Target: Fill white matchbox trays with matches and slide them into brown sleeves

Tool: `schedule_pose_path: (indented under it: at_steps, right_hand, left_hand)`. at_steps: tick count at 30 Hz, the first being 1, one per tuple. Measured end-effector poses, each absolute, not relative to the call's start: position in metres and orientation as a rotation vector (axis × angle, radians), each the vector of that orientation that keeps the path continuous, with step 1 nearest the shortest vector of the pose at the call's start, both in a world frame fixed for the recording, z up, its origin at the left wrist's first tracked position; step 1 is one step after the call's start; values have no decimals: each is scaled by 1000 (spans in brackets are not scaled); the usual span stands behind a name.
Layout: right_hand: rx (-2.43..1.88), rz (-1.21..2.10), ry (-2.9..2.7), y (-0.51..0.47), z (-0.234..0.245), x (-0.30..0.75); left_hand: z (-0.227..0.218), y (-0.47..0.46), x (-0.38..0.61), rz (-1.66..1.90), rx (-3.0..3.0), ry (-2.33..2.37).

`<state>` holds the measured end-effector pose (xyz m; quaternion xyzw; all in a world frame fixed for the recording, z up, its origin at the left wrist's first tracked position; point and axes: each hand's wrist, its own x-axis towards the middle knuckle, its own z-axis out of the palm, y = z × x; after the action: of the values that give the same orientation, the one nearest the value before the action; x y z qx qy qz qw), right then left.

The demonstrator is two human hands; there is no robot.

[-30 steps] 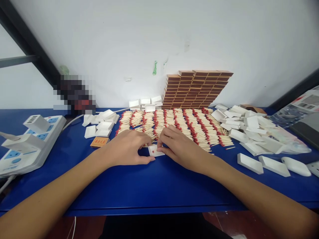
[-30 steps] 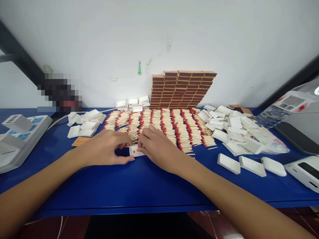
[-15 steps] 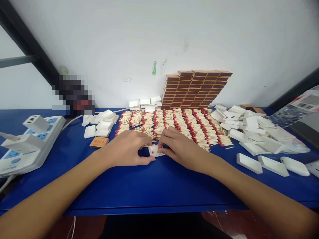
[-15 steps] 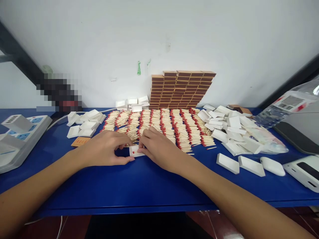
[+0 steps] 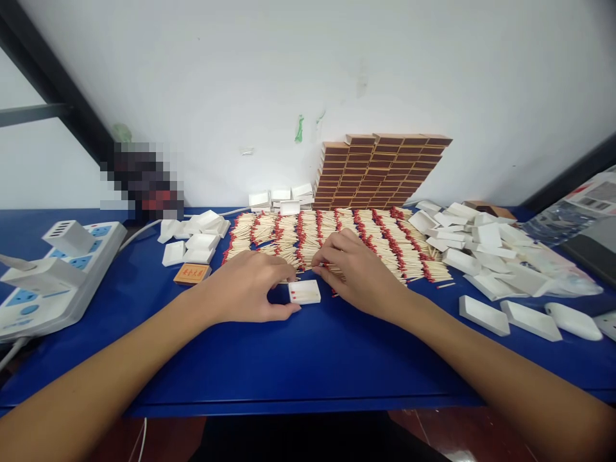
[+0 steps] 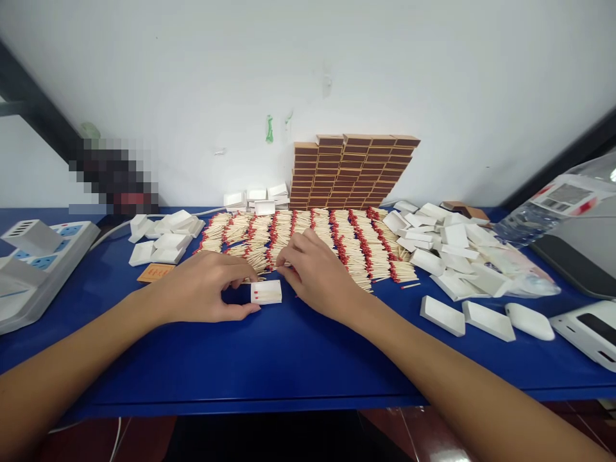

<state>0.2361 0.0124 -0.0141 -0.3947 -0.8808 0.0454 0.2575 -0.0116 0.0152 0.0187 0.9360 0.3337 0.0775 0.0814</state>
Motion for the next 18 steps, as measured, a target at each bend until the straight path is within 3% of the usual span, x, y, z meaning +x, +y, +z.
schedule_pose_path:
  at_steps: [18]
  right_hand:
    - [-1092, 35, -2489, 21, -18, 237]
  left_hand:
    - [20, 14, -10, 150, 2812, 1008]
